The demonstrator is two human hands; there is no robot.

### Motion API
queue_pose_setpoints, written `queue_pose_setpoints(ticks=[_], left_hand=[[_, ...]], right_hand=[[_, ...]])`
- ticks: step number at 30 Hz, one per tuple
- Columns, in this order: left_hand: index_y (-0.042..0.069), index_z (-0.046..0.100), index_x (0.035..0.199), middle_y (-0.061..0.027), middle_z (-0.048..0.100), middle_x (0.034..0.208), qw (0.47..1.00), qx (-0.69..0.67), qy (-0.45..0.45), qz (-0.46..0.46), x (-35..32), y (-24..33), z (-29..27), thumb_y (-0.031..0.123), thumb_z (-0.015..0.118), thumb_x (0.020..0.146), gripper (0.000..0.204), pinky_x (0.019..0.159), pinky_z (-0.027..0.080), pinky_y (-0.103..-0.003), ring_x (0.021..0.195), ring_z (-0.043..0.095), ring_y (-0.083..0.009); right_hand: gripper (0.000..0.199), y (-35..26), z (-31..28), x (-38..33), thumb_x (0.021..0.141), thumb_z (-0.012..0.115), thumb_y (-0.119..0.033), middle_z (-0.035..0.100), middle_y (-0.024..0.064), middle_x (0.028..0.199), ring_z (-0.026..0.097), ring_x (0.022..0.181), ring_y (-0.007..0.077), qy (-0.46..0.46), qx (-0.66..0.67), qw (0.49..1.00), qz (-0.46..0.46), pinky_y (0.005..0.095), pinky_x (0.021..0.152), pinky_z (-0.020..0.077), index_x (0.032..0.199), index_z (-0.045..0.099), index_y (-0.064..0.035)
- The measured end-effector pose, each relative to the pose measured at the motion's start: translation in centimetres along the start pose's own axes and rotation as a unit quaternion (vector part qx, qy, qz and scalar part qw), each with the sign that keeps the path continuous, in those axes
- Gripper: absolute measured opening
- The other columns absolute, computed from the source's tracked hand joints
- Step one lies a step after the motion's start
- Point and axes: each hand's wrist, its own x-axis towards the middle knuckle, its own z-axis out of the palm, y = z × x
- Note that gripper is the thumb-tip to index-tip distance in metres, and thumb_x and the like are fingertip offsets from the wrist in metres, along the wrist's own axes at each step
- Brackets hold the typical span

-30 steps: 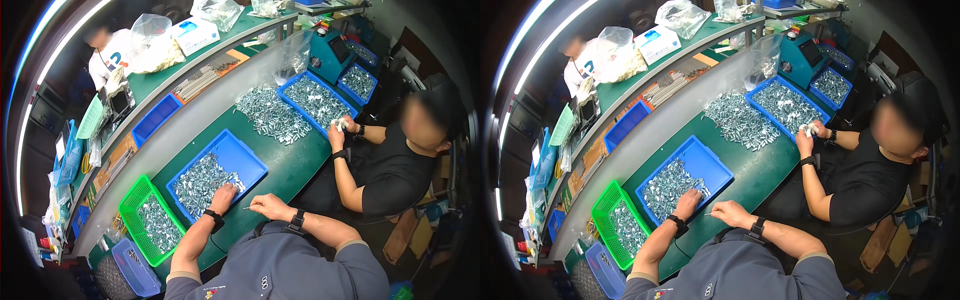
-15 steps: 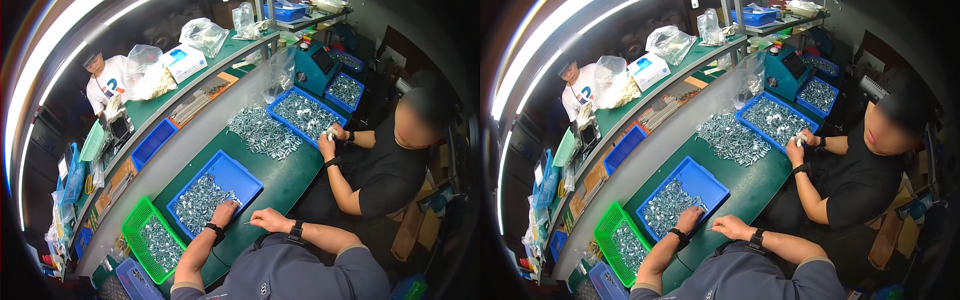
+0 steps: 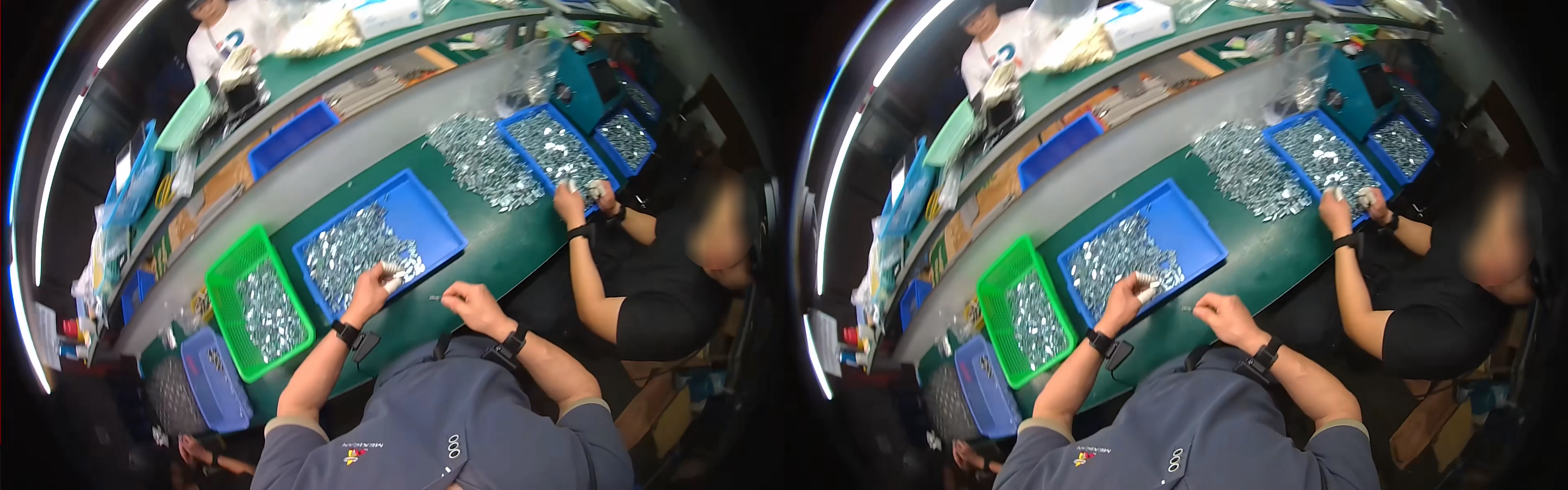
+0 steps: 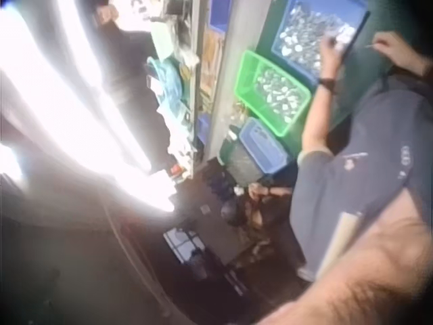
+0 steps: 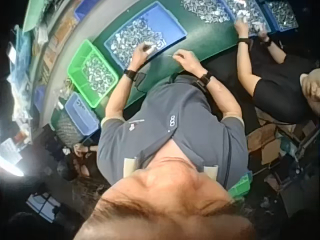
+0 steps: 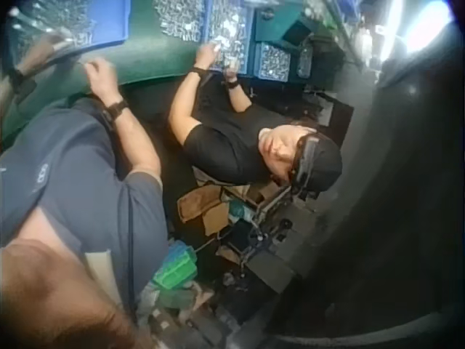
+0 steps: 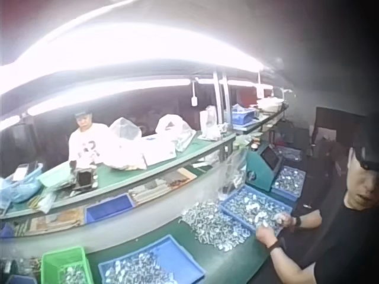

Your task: Inspecting and sorting small metal components into different trays on a production line.

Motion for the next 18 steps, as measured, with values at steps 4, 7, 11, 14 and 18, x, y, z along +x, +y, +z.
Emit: queue_pose_setpoints(ticks=[4,7,11,14,18], left_hand=[[0.002,0.069,0.115,-0.005,0.074,0.108,0.997,-0.066,0.009,-0.025,-2.9,2.1,-0.7,0.004,0.073,0.095,0.02,0.087,0.056,-0.027,0.096,0.069,-0.0116],[0.002,0.069,0.115,-0.0059,0.074,0.108,0.997,-0.07,0.005,-0.03,-4.9,2.4,-0.8,0.005,0.073,0.095,0.02,0.089,0.056,-0.028,0.097,0.07,-0.0119],[0.001,0.069,0.115,-0.006,0.074,0.109,0.994,-0.102,0.01,-0.021,-5.9,3.4,-0.9,0.004,0.072,0.096,0.02,0.089,0.057,-0.028,0.097,0.07,-0.0118],[0.002,0.069,0.116,-0.0059,0.074,0.11,0.985,-0.17,0.01,-0.015,-6.7,3.1,-0.7,0.004,0.072,0.096,0.02,0.089,0.057,-0.028,0.098,0.07,-0.0117],[0.003,0.07,0.116,-0.0043,0.074,0.108,0.989,-0.141,0.023,-0.024,-6.8,2.8,-0.5,0.005,0.074,0.095,0.022,0.086,0.057,-0.028,0.095,0.069,-0.011]], right_hand=[[0.019,-1.5,1.7,1.0,0.096,0.07,-0.019,0.068,0.0055,0.074,0.06,0.065,0.011,0.001,0.031,1.0,-0.005,0.0296,0.061,0.0484,0.1,0.072,-0.0001],[0.019,-2.5,2.9,2.4,0.097,0.069,-0.018,0.066,0.0029,0.072,0.056,0.065,0.0078,-0.007,0.045,0.999,-0.016,0.0283,0.06,0.0462,0.1,0.072,0.0002],[0.018,-3.2,4.4,2.9,0.097,0.069,-0.018,0.064,0.0035,0.07,0.053,0.062,0.0085,-0.022,0.045,0.998,-0.04,0.0298,0.058,0.0437,0.101,0.072,-0.0007],[0.017,-3.3,5.1,2.9,0.097,0.069,-0.017,0.064,0.0035,0.07,0.053,0.062,0.0087,-0.033,0.035,0.998,-0.047,0.0296,0.058,0.0429,0.101,0.072,-0.0007],[0.017,-3.3,5.3,2.6,0.097,0.069,-0.017,0.063,0.0034,0.07,0.052,0.063,0.0079,-0.045,0.033,0.998,-0.038,0.0293,0.058,0.0428,0.101,0.072,-0.0007]])
